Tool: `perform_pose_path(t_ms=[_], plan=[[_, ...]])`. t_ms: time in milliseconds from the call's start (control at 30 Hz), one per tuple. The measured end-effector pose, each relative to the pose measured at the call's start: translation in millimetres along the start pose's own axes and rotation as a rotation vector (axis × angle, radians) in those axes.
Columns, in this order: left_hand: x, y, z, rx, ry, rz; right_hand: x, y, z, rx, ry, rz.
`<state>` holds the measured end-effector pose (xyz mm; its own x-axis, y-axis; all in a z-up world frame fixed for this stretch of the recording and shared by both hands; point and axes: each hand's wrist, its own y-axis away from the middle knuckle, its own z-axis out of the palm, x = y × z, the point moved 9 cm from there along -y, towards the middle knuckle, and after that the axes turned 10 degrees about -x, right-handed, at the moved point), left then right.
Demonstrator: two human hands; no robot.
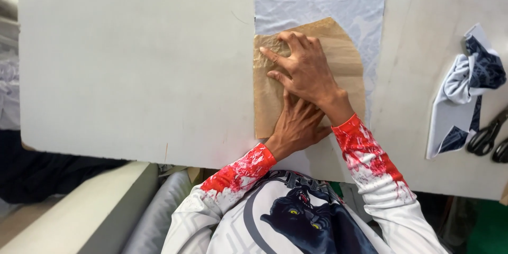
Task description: Aligning a paper pattern on fabric and cutting out the shape using scissors and an electric fabric cutter.
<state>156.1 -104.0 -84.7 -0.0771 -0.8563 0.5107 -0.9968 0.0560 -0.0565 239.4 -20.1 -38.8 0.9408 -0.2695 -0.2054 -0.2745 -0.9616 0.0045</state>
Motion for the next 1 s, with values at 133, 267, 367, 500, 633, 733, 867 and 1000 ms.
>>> perform_pose_path(t_ms=[133,267,367,500,633,733,867,1000], plan=[[1,1,1,-0.009,-0.059,0.015,6,0,11,-0.055,0.014,0.074],[1,0,1,-0.137,-0.093,0.030,4,-2,2,-0.035,-0.033,0.168],[3,-5,-11,-0.193,-0.134,0.035,19,0,6,-0.021,-0.050,0.221],[8,-9,-35,-0.107,-0.113,0.002,47,13,19,0.058,-0.112,0.165],[7,-12,-45,-0.099,-0.168,-0.032,50,13,11,0.028,-0.154,0.084],[9,-10,-39,-0.096,-0.164,-0.027,49,15,15,0.021,-0.105,0.124],[8,-10,-33,-0.087,-0.181,-0.028,40,8,3,-0.013,-0.009,0.116],[4,-8,-17,-0.149,-0.134,-0.036,32,0,-4,-0.148,0.016,0.140]])
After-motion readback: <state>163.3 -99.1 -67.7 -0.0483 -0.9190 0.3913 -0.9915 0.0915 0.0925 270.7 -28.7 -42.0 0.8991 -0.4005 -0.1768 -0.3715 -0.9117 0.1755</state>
